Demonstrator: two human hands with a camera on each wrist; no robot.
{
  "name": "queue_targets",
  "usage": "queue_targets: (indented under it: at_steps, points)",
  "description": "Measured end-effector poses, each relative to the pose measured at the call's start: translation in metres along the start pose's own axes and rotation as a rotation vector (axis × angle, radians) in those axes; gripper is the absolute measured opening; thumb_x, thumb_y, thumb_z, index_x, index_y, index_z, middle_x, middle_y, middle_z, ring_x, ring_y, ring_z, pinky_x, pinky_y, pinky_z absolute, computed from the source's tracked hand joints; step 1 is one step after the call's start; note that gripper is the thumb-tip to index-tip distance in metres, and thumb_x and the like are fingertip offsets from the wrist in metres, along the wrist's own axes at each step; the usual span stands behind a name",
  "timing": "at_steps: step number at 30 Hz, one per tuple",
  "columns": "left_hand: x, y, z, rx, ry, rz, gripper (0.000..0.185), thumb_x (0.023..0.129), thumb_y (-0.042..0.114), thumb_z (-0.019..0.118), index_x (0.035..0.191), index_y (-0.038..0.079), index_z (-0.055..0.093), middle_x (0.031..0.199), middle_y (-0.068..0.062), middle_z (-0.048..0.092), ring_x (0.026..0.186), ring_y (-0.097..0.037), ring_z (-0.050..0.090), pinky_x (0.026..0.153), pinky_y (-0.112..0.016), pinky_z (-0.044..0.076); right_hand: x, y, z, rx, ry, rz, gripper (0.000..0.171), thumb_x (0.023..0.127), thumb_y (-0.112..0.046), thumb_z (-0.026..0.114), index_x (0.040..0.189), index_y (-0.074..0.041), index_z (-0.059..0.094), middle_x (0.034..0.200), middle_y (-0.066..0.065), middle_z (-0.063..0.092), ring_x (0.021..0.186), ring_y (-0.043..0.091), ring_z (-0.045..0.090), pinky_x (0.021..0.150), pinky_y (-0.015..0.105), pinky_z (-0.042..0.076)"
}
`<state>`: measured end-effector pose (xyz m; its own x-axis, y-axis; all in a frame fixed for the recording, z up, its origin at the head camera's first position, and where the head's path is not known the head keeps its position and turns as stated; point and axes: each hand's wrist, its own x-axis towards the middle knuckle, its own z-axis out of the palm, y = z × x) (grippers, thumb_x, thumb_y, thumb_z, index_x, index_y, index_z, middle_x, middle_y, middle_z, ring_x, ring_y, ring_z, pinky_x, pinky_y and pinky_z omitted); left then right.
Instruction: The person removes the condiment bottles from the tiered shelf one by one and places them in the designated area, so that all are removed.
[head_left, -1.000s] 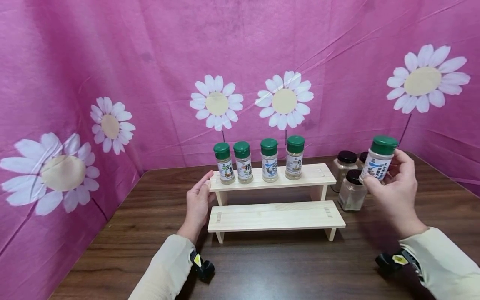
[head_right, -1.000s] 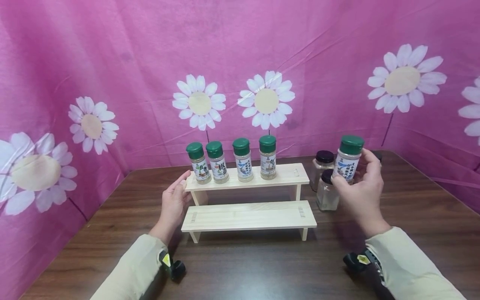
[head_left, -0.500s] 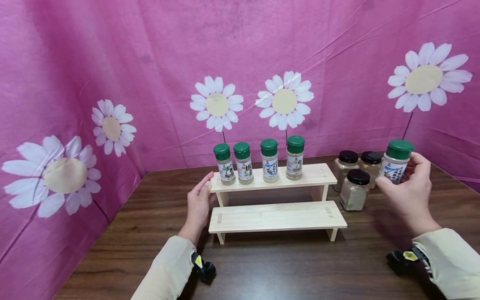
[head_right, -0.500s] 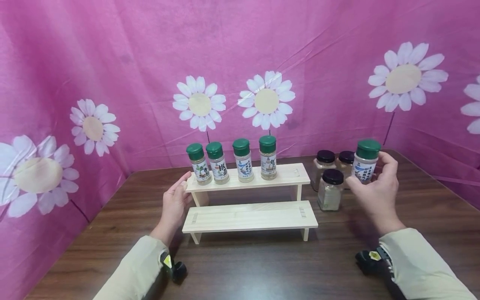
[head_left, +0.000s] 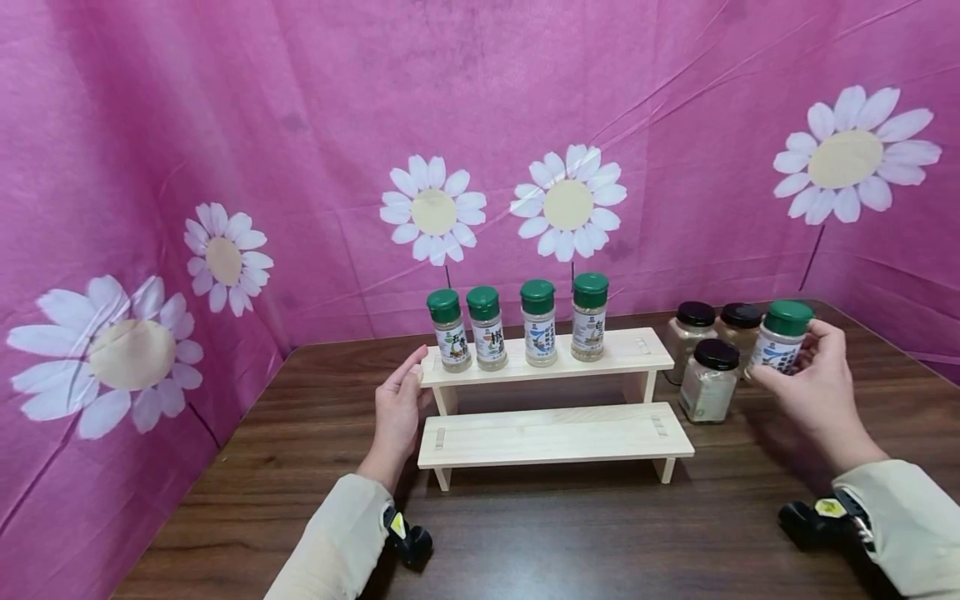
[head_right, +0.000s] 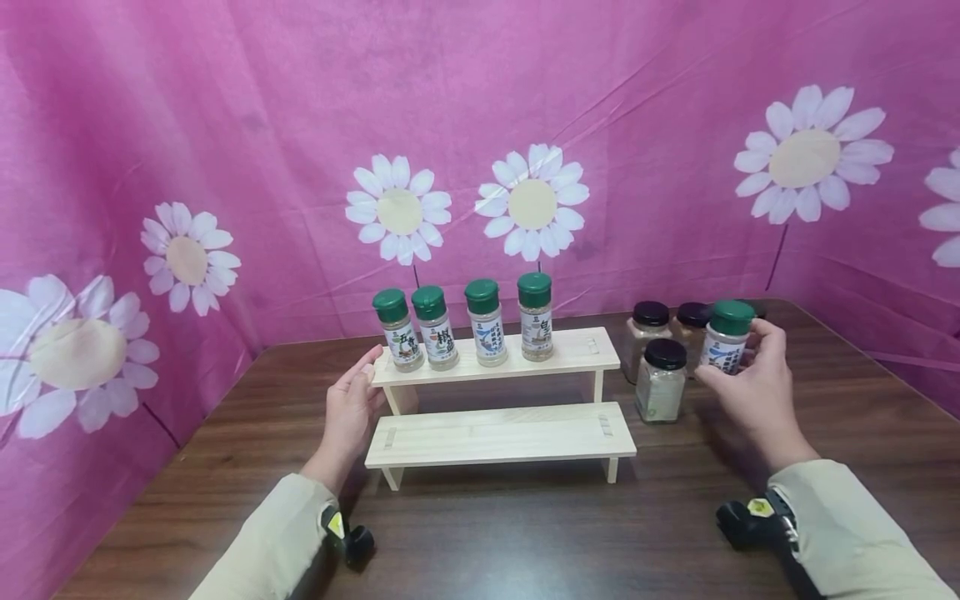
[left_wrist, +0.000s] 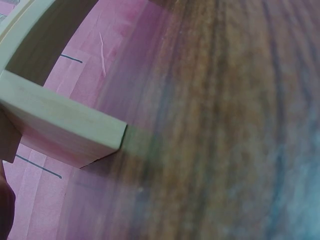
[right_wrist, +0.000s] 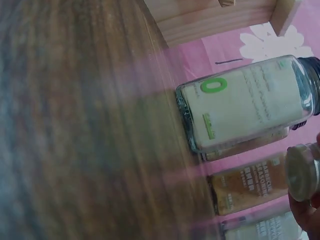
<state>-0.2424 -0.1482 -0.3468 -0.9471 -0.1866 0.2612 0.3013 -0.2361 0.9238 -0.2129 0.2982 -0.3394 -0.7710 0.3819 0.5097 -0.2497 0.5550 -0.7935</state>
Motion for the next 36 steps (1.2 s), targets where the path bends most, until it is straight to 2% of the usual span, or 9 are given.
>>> queue_targets:
  at_steps: [7,14,17,19,22,25,28,36]
  points:
    - [0.000,0.000,0.000,0.006,0.000,0.001,0.040,0.094,0.005,0.040,0.131,-0.007,0.047,0.130,-0.026,0.049,0.090,-0.004,0.062,0.079,-0.024,0.052,0.001,0.014,-0.002,-0.009,-0.086,-0.002,0.069,0.075,0.003,0.064,0.129,-0.019,0.027,0.096,-0.018,0.038,0.082,-0.014,0.038,0.070,-0.002,0.033]
    - [0.001,0.000,-0.001,0.020,-0.001,-0.006,0.039,0.094,0.006,0.040,0.131,-0.007,0.047,0.130,-0.025,0.049,0.091,-0.004,0.061,0.080,-0.024,0.052,0.000,0.024,-0.003,-0.005,-0.138,0.001,0.068,0.076,0.003,0.065,0.125,-0.024,0.026,0.096,-0.018,0.038,0.080,-0.017,0.039,0.070,-0.002,0.033]
    - [0.001,0.000,0.000,0.023,-0.001,-0.006,0.039,0.094,0.005,0.040,0.131,-0.007,0.047,0.131,-0.025,0.049,0.091,-0.004,0.061,0.080,-0.024,0.052,0.002,0.027,-0.003,-0.021,-0.159,0.005,0.066,0.076,0.003,0.066,0.121,-0.024,0.026,0.097,-0.008,0.041,0.077,-0.019,0.040,0.068,-0.002,0.034]
    - [0.001,-0.001,-0.001,0.022,0.002,-0.005,0.039,0.094,0.005,0.040,0.130,-0.007,0.047,0.131,-0.025,0.049,0.090,-0.004,0.061,0.079,-0.023,0.052,0.002,0.028,-0.003,-0.041,-0.177,0.004,0.065,0.075,0.004,0.067,0.119,-0.020,0.026,0.099,0.002,0.044,0.076,-0.020,0.039,0.066,-0.002,0.034]
    - [0.001,-0.001,0.000,0.017,0.003,-0.003,0.039,0.094,0.005,0.040,0.130,-0.007,0.047,0.131,-0.025,0.049,0.090,-0.004,0.061,0.079,-0.023,0.052,0.003,0.030,-0.002,-0.065,-0.217,0.013,0.062,0.075,0.005,0.067,0.120,-0.007,0.026,0.104,0.021,0.044,0.074,-0.021,0.037,0.064,-0.001,0.035]
    - [0.001,-0.001,0.000,0.010,0.003,-0.006,0.039,0.094,0.005,0.040,0.131,-0.007,0.047,0.131,-0.025,0.048,0.091,-0.004,0.061,0.080,-0.023,0.052,0.003,0.032,-0.002,-0.082,-0.249,0.028,0.066,0.074,0.005,0.068,0.121,0.005,0.022,0.109,0.031,0.042,0.074,-0.022,0.036,0.062,-0.001,0.036]
    - [0.001,-0.001,0.000,0.001,0.007,-0.009,0.039,0.094,0.005,0.040,0.131,-0.007,0.047,0.132,-0.025,0.048,0.091,-0.004,0.062,0.080,-0.023,0.052,0.002,0.034,-0.002,-0.110,-0.254,0.035,0.072,0.072,0.004,0.070,0.123,0.010,0.019,0.111,0.034,0.043,0.074,-0.022,0.034,0.061,-0.001,0.035]
    - [0.001,0.000,0.000,-0.003,0.015,-0.005,0.039,0.093,0.003,0.040,0.130,-0.008,0.047,0.131,-0.026,0.049,0.089,-0.005,0.062,0.079,-0.023,0.052,-0.001,0.040,-0.001,-0.100,-0.253,0.041,0.077,0.070,0.006,0.072,0.125,0.011,0.019,0.114,0.034,0.042,0.078,-0.021,0.032,0.063,-0.002,0.035]
